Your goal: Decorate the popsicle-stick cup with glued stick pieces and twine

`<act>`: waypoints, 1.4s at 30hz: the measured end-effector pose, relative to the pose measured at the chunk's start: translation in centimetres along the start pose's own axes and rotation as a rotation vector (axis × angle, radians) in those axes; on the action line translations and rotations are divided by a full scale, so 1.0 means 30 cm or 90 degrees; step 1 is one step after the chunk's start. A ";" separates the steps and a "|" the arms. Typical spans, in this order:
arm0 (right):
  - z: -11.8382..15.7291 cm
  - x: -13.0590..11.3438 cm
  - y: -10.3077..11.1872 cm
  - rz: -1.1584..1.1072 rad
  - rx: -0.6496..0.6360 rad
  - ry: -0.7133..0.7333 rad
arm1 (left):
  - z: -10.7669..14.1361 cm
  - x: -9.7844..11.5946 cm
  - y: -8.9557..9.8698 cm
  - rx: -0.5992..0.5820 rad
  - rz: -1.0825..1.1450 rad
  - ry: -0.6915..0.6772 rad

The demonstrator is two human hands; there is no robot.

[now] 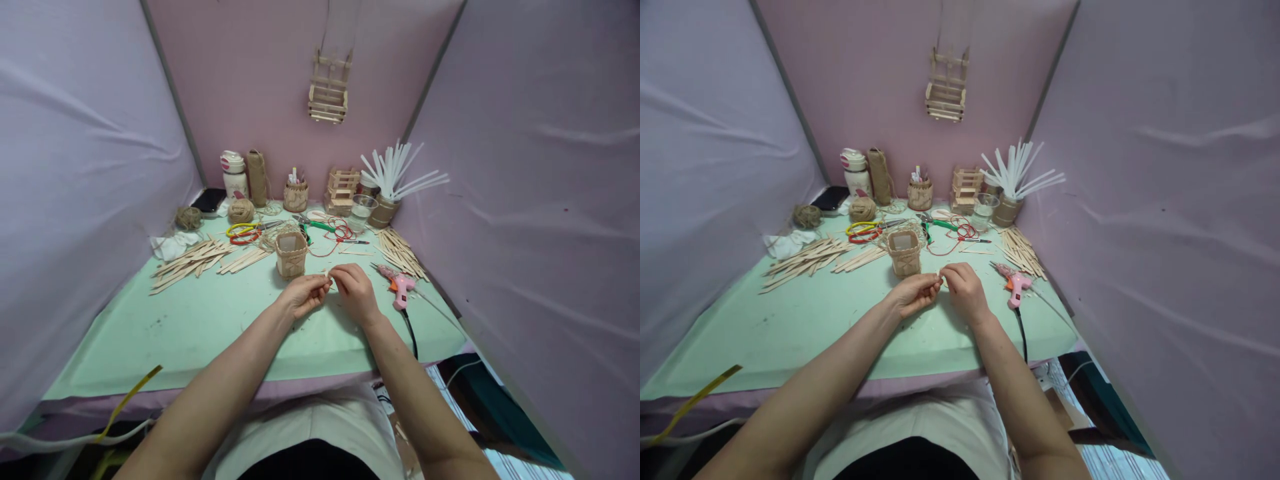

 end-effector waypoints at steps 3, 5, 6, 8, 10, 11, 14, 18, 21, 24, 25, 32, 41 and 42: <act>-0.002 0.052 0.013 -0.045 0.049 -0.180 | 0.004 0.036 0.006 0.033 -0.050 -0.139; 0.008 0.087 0.006 -0.088 0.046 -0.316 | 0.010 0.055 0.009 0.063 -0.080 -0.212; 0.015 0.098 -0.003 -0.112 0.034 -0.377 | 0.013 0.060 0.009 0.073 -0.093 -0.233; 0.030 0.110 -0.022 -0.161 0.010 -0.476 | 0.016 0.064 0.007 0.085 -0.112 -0.258; 0.040 0.112 -0.036 -0.204 0.000 -0.544 | 0.018 0.063 0.004 0.082 -0.123 -0.267; 0.043 0.112 -0.040 -0.220 0.001 -0.566 | 0.018 0.062 0.002 0.078 -0.126 -0.270; 0.050 0.113 -0.046 -0.235 0.007 -0.608 | 0.016 0.058 0.002 0.073 -0.133 -0.269; 0.063 0.120 -0.051 -0.245 0.013 -0.641 | 0.016 0.054 0.001 0.069 -0.139 -0.263; 0.068 0.124 -0.052 -0.250 0.021 -0.646 | 0.020 0.052 -0.003 0.057 -0.134 -0.256; 0.070 0.126 -0.052 -0.246 0.037 -0.648 | 0.023 0.051 -0.007 0.046 -0.124 -0.246; 0.070 0.125 -0.053 -0.250 0.042 -0.649 | 0.023 0.051 -0.006 0.047 -0.121 -0.242; 0.067 0.121 -0.062 -0.261 0.060 -0.656 | 0.016 0.040 0.002 0.056 -0.093 -0.194; 0.069 0.122 -0.064 -0.271 0.066 -0.678 | 0.008 0.025 0.004 0.043 -0.056 -0.138; 0.069 0.121 -0.063 -0.272 0.067 -0.680 | 0.008 0.025 0.004 0.040 -0.055 -0.137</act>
Point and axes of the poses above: each hand's wrist, its own z-axis away from the middle knuckle, its own y-axis out of the back of the hand, x = y × z, the point moved 7 cm from there along -z, towards the middle knuckle, and after that the axes turned 14 degrees about x, right-handed, at the moved point
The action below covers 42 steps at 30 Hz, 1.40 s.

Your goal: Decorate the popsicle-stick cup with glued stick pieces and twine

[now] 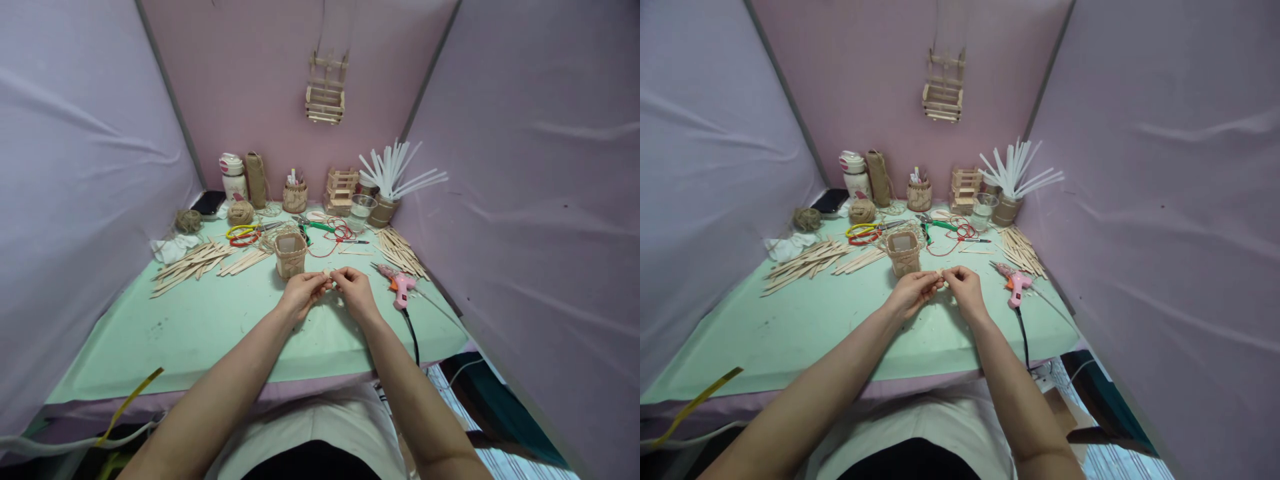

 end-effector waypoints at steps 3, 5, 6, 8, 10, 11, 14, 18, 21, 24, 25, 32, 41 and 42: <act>0.002 -0.002 -0.001 -0.002 -0.003 -0.003 | 0.001 0.001 -0.001 -0.001 -0.005 -0.005; 0.003 -0.001 -0.002 -0.006 -0.006 -0.003 | 0.002 0.003 -0.002 0.002 -0.017 -0.011; 0.002 0.001 -0.002 -0.006 -0.009 -0.004 | 0.002 0.005 -0.002 0.003 -0.023 -0.014; -0.001 0.009 -0.002 -0.005 -0.015 -0.009 | 0.002 0.007 -0.003 0.005 -0.025 -0.015; -0.007 0.018 -0.001 -0.019 -0.020 -0.017 | 0.001 0.005 -0.003 0.008 -0.015 -0.005; -0.010 0.023 0.001 -0.032 -0.020 -0.023 | 0.000 0.004 -0.002 0.009 -0.009 0.003; -0.021 0.036 0.008 -0.064 -0.009 -0.043 | -0.002 0.001 -0.002 0.009 0.004 0.019; -0.028 0.044 0.010 -0.066 -0.007 -0.041 | -0.005 0.001 0.001 0.016 0.005 0.019; -0.026 0.043 0.007 -0.057 -0.013 -0.032 | -0.006 0.002 0.001 0.016 -0.002 0.008; -0.018 0.034 0.005 -0.045 -0.015 -0.033 | -0.005 0.004 -0.001 0.011 -0.021 -0.015; -0.015 0.028 0.004 -0.041 -0.016 -0.033 | -0.004 0.005 -0.002 0.009 -0.029 -0.024; -0.003 0.008 0.005 -0.021 -0.006 -0.036 | 0.006 0.013 -0.008 0.004 -0.070 -0.063; -0.008 0.008 0.027 0.031 -0.004 -0.042 | 0.000 0.011 0.003 0.022 -0.054 -0.067; -0.013 0.003 0.040 0.047 -0.005 -0.035 | -0.001 0.013 0.004 0.022 -0.048 -0.070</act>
Point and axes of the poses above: each hand's wrist, its own z-axis away from the middle knuckle, its own y-axis out of the back of the hand, x = y × z, the point moved 7 cm from there along -z, towards the middle knuckle, and after that the axes turned 14 degrees about x, right-handed, at the moved point
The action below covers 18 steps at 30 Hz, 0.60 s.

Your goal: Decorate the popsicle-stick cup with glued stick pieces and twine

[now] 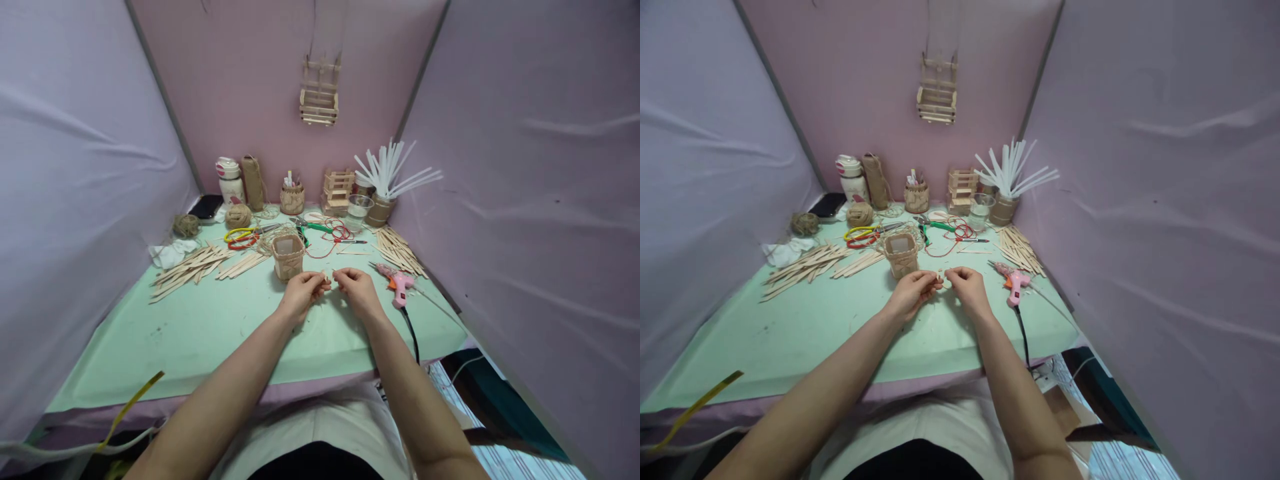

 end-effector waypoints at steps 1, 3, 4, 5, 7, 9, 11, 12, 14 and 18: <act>-0.007 -0.005 0.016 0.021 0.001 0.009 | -0.001 0.001 0.001 0.002 0.005 -0.002; -0.024 -0.013 0.055 0.080 0.002 0.026 | -0.002 0.002 0.002 0.008 0.013 0.002; -0.033 -0.016 0.075 0.119 0.003 0.035 | -0.003 0.001 0.003 0.010 0.016 0.007; -0.042 -0.017 0.094 0.164 0.003 0.046 | -0.003 -0.001 0.003 0.013 0.020 0.013; -0.057 -0.013 0.124 0.268 -0.003 0.070 | -0.004 -0.004 0.004 0.016 0.028 0.025; -0.068 0.000 0.139 0.374 -0.017 0.092 | -0.005 -0.006 0.004 0.012 0.031 0.030; -0.075 0.016 0.142 0.461 -0.025 0.114 | -0.005 -0.007 0.004 0.008 0.027 0.031; -0.077 0.021 0.140 0.492 -0.024 0.125 | -0.005 -0.007 0.004 0.006 0.024 0.030; -0.077 0.023 0.135 0.534 -0.014 0.151 | -0.005 -0.006 0.005 0.006 0.018 0.029; -0.055 -0.010 0.135 0.575 -0.006 0.221 | -0.005 -0.002 0.006 0.006 0.015 0.027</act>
Point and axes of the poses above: each hand's wrist, its own z-axis away from the middle knuckle, its own y-axis out of the back of the hand, x = y × z, the point moved 7 cm from there along -z, towards the middle knuckle, and after that the axes turned 14 degrees about x, right-handed, at the moved point
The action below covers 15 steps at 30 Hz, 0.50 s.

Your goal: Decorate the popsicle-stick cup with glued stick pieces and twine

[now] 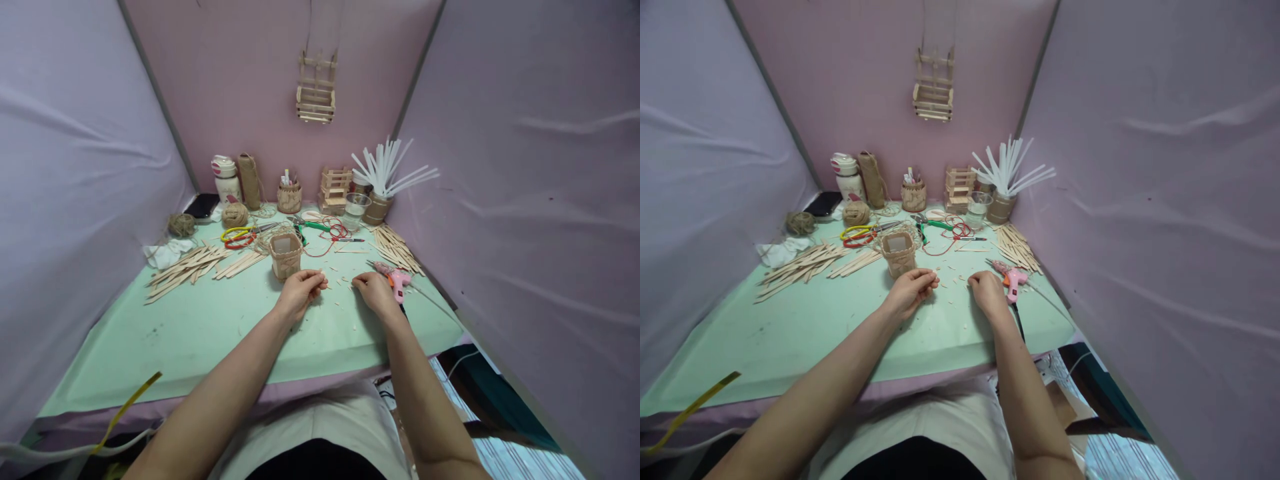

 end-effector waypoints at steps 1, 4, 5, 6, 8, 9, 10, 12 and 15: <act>0.005 -0.001 0.023 0.012 0.021 0.012 | 0.001 0.000 -0.001 -0.004 0.001 0.001; 0.022 0.034 0.134 0.070 0.141 -0.004 | 0.003 0.001 -0.006 -0.018 0.002 0.003; 0.029 0.060 0.173 0.097 0.183 -0.031 | 0.004 0.001 -0.008 -0.021 0.003 0.004; 0.036 0.091 0.206 0.124 0.211 -0.067 | 0.005 0.001 -0.010 -0.024 0.004 0.005; 0.044 0.162 0.235 0.173 0.193 -0.148 | 0.006 0.001 -0.012 -0.029 0.008 0.009; 0.045 0.194 0.232 0.190 0.160 -0.183 | 0.006 0.000 -0.012 -0.030 0.010 0.011; 0.043 0.223 0.222 0.202 0.120 -0.209 | 0.005 0.000 -0.012 -0.031 0.012 0.012; 0.036 0.261 0.194 0.208 0.057 -0.237 | 0.004 0.002 -0.011 -0.033 0.016 0.010; 0.017 0.284 0.166 0.207 0.020 -0.252 | 0.001 0.006 -0.007 -0.029 0.018 0.004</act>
Point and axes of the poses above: each hand's wrist, its own z-axis away from the middle knuckle, its own y-axis out of the back of the hand, x = y × z, the point moved 7 cm from there along -z, towards the middle knuckle, and after that the axes turned 14 degrees about x, right-handed, at the moved point
